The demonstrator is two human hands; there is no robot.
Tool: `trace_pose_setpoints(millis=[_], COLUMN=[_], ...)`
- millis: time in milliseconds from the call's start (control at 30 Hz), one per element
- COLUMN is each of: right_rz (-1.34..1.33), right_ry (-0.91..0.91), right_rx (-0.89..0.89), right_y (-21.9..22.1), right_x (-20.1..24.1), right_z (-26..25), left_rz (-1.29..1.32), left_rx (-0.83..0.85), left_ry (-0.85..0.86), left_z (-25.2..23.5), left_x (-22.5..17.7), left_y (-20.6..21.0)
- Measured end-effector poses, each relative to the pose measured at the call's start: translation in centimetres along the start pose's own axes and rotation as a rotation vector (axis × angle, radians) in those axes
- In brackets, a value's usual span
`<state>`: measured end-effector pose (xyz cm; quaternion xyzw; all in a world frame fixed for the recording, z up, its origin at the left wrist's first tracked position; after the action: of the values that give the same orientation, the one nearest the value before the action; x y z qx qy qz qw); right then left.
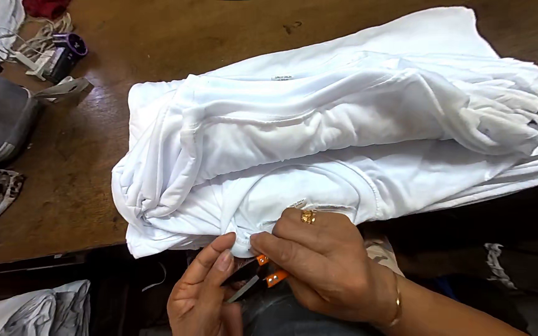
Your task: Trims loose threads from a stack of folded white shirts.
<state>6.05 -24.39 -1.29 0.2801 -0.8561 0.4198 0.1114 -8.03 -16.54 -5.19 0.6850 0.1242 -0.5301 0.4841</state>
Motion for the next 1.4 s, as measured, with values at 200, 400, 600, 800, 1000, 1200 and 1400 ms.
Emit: trace_pose_setpoints(millis=[200, 400, 600, 800, 1000, 1200, 1400], right_rz=[0.086, -0.102, -0.044, 0.255, 0.226, 0.218, 0.222], right_ry=[-0.081, -0.068, 0.224, 0.147, 0.078, 0.057, 0.053], right_rx=[0.116, 0.297, 0.129, 0.006, 0.012, -0.009, -0.009], right_y=[1.0, 2.3, -0.3, -1.6, -0.7, -0.3, -0.2], right_x=[1.4, 1.3, -0.9, -1.7, -0.9, -0.5, -0.4], right_z=[0.8, 3.2, 4.1, 4.4, 3.9, 2.7, 2.3], left_rz=[-0.031, -0.076, -0.053, 0.046, 0.174, 0.288, 0.319], left_rx=[0.000, 0.035, 0.032, -0.035, -0.061, -0.074, -0.122], left_ry=[-0.002, 0.059, 0.047, -0.064, -0.142, -0.226, -0.220], left_z=[-0.5, -0.8, -0.4, -0.3, -0.2, 0.0, 0.3], left_x=[0.3, 0.8, 0.3, -0.3, 0.0, 0.4, 0.8], left_y=[-0.4, -0.8, -0.3, -0.2, -0.2, -0.1, -0.5])
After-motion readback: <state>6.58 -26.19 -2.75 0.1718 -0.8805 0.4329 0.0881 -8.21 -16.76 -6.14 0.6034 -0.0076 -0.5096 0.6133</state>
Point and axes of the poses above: each hand's wrist, its own z-axis away from the middle knuckle, its own y-axis out of the palm, x = y × z, the point moved 6 cm from there along -z, towards the middle knuckle, and after that the axes turned 13 degrees about x, right-handed, at the moved point
